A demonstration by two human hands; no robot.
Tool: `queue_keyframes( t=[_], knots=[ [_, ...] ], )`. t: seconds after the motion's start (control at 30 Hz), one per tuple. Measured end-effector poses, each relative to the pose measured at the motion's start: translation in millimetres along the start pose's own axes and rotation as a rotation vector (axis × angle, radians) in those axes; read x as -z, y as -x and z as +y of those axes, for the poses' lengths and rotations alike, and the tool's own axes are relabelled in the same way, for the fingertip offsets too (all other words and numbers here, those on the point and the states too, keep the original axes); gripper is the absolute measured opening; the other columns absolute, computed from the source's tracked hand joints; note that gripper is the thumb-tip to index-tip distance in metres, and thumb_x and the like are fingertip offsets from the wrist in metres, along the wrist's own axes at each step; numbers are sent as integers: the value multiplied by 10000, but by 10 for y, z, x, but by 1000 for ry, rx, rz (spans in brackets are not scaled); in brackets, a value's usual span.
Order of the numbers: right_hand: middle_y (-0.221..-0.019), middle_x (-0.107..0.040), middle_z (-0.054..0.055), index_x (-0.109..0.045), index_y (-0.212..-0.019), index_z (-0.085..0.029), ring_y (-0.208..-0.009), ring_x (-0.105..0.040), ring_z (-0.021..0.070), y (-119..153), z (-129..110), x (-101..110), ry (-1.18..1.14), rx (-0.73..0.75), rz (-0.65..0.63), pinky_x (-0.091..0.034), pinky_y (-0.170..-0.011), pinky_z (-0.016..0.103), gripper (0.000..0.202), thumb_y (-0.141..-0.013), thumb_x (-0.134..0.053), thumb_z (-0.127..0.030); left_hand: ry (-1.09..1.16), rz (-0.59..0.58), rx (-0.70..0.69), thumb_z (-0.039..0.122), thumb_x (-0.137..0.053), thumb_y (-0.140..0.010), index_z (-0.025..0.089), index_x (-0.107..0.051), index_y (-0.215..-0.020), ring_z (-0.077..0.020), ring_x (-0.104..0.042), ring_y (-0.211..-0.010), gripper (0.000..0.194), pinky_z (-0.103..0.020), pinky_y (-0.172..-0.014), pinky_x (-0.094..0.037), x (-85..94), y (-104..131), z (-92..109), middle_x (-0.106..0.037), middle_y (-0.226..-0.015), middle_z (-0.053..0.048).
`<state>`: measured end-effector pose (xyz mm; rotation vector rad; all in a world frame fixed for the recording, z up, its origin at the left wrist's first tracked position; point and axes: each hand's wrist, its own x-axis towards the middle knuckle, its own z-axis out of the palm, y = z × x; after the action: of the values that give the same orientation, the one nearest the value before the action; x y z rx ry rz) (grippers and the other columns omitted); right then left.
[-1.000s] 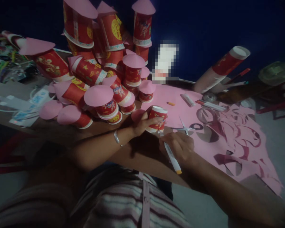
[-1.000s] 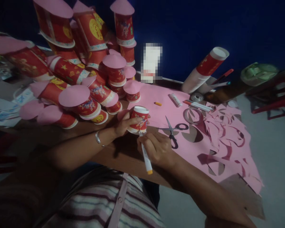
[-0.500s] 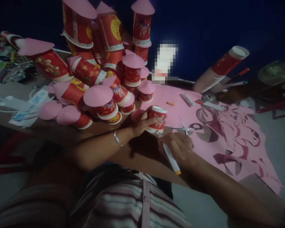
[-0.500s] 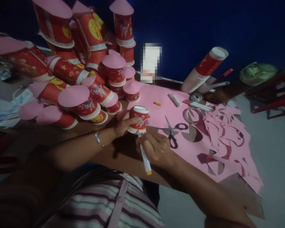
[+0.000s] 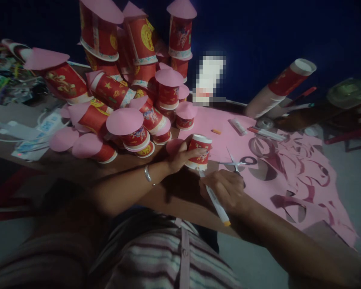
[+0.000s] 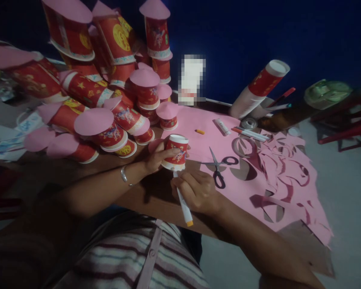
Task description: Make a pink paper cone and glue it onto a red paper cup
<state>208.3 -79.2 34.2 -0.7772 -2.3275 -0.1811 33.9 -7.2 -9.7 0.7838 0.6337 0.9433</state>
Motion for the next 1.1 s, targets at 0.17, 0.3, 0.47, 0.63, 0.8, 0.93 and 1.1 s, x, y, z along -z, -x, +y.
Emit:
queue_keyframes(
  t=[0.17, 0.3, 0.47, 0.63, 0.8, 0.93, 1.1],
  knots=[
    [-673, -611, -33, -556, -943, -190, -587, -547, 112, -2, 39, -38, 45, 77, 31, -431, -544, 262, 93, -941, -582, -100, 22, 15, 19, 324, -844, -721, 150, -594, -1114, -232, -722, -892, 497, -395, -840, -559, -15, 6, 18, -753, -1087, -122],
    [-666, -603, -36, -552, -907, -193, -595, -546, 109, 2, 40, -53, 71, 67, 34, -438, -564, 260, 118, -929, -597, -86, 26, 18, 25, 318, -837, -726, 147, -593, -1122, -228, -720, -875, 496, -384, -823, -555, -21, 6, 30, -757, -1018, -104],
    [-655, -583, -34, -560, -899, -185, -557, -496, 109, 22, 71, -123, 31, 76, 102, -384, -512, 264, 141, -881, -650, -77, 40, 18, 16, 311, -837, -724, 143, -608, -1112, -225, -720, -879, 481, -372, -814, -555, -13, -1, 18, -757, -1094, -124],
    [-657, -581, -29, -560, -895, -182, -561, -507, 115, 31, 78, -126, 38, 62, 115, -379, -533, 273, 151, -867, -646, -61, 36, 22, 12, 305, -834, -733, 150, -607, -1129, -230, -722, -912, 483, -393, -864, -546, 1, -4, -2, -756, -1117, -130],
    [-645, -580, -20, -545, -887, -189, -583, -498, 133, 47, 73, -126, 27, 46, 106, -389, -549, 280, 178, -845, -653, -53, 39, 22, 7, 302, -847, -719, 155, -600, -1130, -222, -722, -911, 501, -390, -879, -545, 6, -10, -1, -761, -1082, -115],
    [-642, -578, -22, -551, -910, -194, -582, -509, 136, 28, 65, -109, 22, 57, 133, -397, -542, 279, 130, -889, -582, -69, 41, 25, 10, 312, -855, -712, 153, -594, -1123, -204, -718, -877, 512, -364, -826, -559, 1, -13, 5, -758, -1087, -118],
    [-629, -580, -29, -557, -909, -180, -562, -515, 124, -16, 25, -14, 28, 84, 58, -417, -536, 275, 126, -889, -627, -78, 6, 21, 13, 327, -856, -714, 152, -598, -1119, -222, -720, -906, 511, -377, -839, -559, -9, 0, 21, -755, -1096, -121]
  ],
)
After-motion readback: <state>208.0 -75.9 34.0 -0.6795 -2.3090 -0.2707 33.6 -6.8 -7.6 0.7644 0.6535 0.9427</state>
